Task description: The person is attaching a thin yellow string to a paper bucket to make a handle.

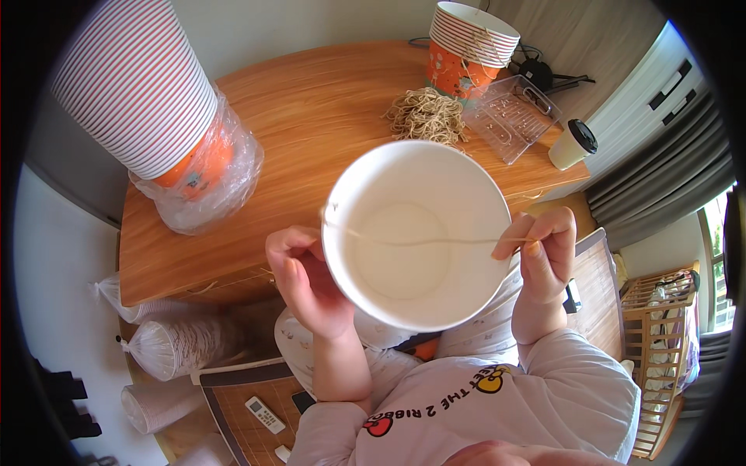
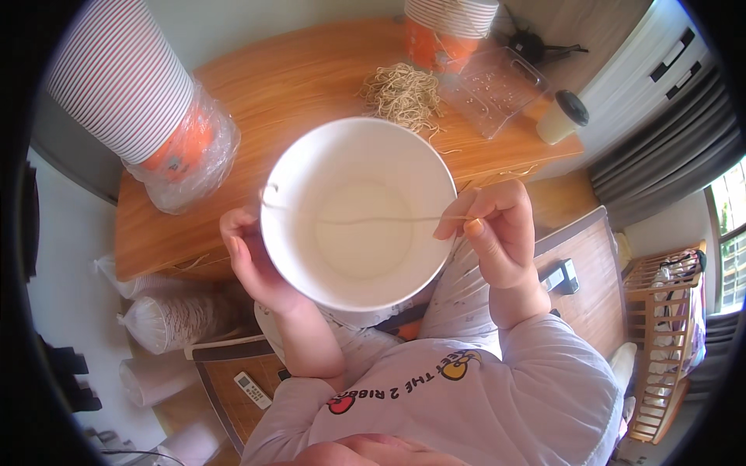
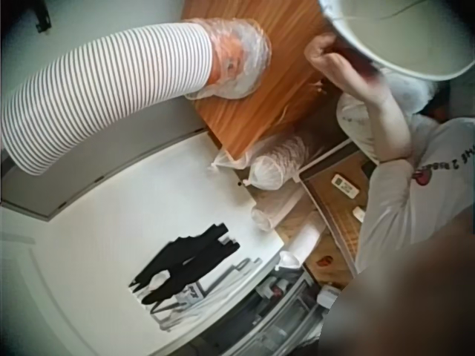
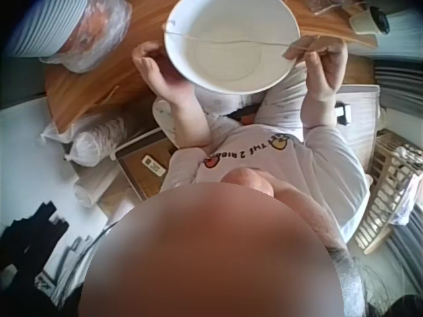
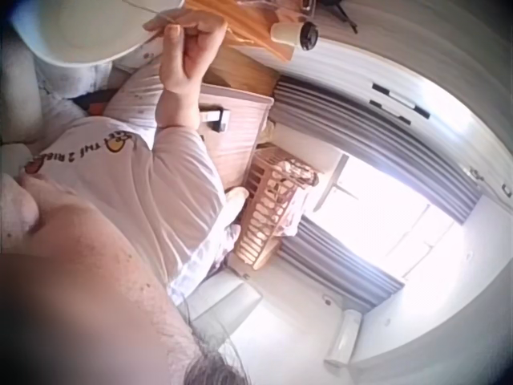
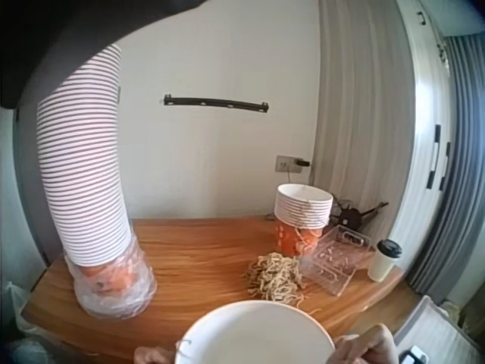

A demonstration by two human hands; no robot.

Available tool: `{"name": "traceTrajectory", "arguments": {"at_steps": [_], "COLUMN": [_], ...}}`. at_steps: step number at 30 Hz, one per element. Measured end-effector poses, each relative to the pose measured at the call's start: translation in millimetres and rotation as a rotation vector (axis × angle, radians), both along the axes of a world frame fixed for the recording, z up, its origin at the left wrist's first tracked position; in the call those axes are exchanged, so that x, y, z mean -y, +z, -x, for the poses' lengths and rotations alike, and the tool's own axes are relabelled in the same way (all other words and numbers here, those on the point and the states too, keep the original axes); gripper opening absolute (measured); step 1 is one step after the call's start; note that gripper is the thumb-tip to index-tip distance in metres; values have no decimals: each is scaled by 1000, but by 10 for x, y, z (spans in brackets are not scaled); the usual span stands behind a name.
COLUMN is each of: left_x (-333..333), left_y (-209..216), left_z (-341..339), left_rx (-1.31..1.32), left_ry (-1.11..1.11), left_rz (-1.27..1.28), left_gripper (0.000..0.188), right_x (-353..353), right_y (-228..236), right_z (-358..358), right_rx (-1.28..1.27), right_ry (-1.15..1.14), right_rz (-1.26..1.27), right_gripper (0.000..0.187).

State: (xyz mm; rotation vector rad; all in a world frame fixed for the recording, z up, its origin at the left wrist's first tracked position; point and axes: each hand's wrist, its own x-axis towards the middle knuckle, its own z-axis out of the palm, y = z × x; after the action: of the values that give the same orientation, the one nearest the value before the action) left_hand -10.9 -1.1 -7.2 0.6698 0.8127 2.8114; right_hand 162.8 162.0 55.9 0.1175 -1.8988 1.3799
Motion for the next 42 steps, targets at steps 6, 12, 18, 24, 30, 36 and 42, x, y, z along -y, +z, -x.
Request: {"name": "traceTrajectory", "arguments": {"at_steps": [6,12,18,24,30,36,42], "left_x": [-12,84,86,-43,-73,64,113], "left_y": [-20,152,286,168,113,156,128], "left_z": [-92,-129,-259,-312,-232,-43,53], "left_rx": [-416,-860,-454,-177,108,310,152], "left_ry": [522,70,-663,-996,-913,-555,-145], "left_rz": [165,316,739,444,149,-14,80], "left_gripper": [39,5,21,59,52,26,28], "right_x": [94,141,243,258,249,257,301], "right_y": [-6,-7,38,38,35,14,44], "right_z": [6,117,208,312,368,385,383], "right_rx": [51,99,228,219,236,260,297], "right_ry": [-40,54,27,53,95,95,95], "right_rz": [4,-77,-229,-256,-286,-304,-296], "right_gripper": [12,10,12,11,11,9,8]}}
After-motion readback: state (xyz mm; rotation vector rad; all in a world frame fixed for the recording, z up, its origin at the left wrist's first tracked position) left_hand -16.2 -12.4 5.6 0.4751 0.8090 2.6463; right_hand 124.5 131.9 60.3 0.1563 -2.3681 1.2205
